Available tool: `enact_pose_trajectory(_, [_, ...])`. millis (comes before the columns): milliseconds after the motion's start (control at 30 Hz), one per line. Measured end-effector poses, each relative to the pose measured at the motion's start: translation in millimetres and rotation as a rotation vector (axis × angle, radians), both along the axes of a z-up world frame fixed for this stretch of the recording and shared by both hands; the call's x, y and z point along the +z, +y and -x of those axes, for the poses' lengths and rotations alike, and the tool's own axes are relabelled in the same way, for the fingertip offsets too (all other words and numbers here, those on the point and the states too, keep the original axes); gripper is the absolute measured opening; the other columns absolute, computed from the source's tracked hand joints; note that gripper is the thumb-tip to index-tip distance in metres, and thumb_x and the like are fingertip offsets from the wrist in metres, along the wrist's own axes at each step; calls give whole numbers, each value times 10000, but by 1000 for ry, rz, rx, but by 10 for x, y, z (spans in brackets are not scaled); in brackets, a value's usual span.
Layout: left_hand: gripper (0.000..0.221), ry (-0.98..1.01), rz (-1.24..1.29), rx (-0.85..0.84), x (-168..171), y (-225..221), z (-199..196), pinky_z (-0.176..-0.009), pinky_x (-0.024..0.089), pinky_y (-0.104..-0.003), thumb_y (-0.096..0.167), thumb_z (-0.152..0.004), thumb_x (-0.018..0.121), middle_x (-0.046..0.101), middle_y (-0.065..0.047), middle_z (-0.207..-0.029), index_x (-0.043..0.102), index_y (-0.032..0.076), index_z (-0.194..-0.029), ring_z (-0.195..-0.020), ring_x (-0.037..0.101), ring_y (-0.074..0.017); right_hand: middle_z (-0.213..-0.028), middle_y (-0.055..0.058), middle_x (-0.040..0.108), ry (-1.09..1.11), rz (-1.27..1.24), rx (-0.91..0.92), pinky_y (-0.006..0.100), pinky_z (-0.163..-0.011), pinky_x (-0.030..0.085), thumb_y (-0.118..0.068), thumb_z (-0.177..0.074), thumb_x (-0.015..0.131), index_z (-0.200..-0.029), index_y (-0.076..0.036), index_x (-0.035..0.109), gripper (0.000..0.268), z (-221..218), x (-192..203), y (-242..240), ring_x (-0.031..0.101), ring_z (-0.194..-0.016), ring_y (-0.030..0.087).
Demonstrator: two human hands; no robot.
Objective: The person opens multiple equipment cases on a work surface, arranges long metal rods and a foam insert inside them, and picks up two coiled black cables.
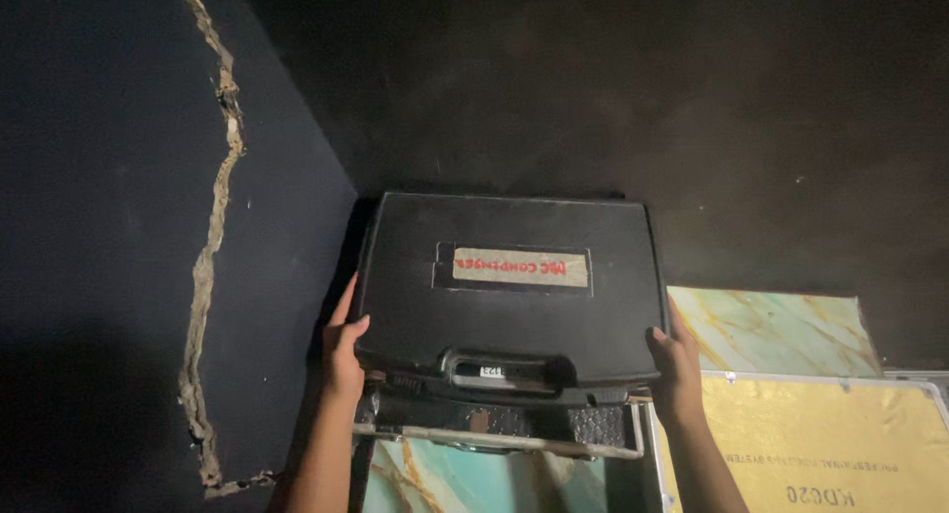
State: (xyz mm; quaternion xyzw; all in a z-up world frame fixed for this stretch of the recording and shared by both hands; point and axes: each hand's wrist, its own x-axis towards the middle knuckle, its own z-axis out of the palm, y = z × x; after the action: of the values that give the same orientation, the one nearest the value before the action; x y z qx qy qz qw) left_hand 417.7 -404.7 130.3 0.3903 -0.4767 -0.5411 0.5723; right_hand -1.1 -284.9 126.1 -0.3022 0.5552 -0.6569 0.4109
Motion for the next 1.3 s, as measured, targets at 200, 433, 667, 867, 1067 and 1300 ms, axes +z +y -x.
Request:
enact_pose_trajectory(200, [726,-13,-35,-12,42,-110,-28,-1214,280,-362,193,-836,524,499,-157,-1579,458,11,-1535,-1464,452,-263,-1509,161,507,18,13,7,401,-1167,318,-232,-815,522,-1591,-23,373,818,-26,51,-46,487,-1347,249])
enact_pose_trajectory(433, [711,-128,-17,-20,42,-18,-67,-1213,273,-360,234,-858,558,483,-116,-1590,460,61,-1540,-1474,433,-245,-1489,166,506,23,34,40,395,-1177,334,-219,-920,517,-1594,-67,368,708,135,-204,-1,499,-1365,257])
enact_pose_trajectory(667, [656,-580,82,163,334,230,-96,-1154,323,-446,301,-918,665,446,-164,-1577,486,107,-1519,-1474,370,-335,-1589,207,413,381,46,-103,406,-1183,348,-257,-993,608,-1566,-42,354,662,125,75,159,415,-1469,309])
enact_pose_trajectory(867, [583,-627,571,289,958,951,109,-1216,308,-491,290,-1017,617,440,-251,-1594,486,5,-1508,-1502,386,-414,-1633,194,372,415,309,-22,420,-1208,333,-174,-1035,546,-1560,-19,351,581,-186,778,699,341,-1533,312])
enact_pose_trajectory(1067, [537,-585,868,271,1653,1987,384,-1273,346,-481,299,-1029,572,515,-223,-1551,524,-20,-1459,-1498,458,-391,-1615,196,445,663,473,21,448,-1258,300,-95,-1025,519,-1551,2,394,549,-566,1504,1528,385,-1542,299])
enact_pose_trajectory(1300, [560,-540,836,166,1843,2783,603,-1258,355,-480,302,-1003,554,529,-211,-1539,526,-26,-1457,-1495,464,-379,-1594,201,456,706,525,107,462,-1261,298,-69,-956,525,-1540,23,396,605,-840,1800,2303,388,-1539,315])
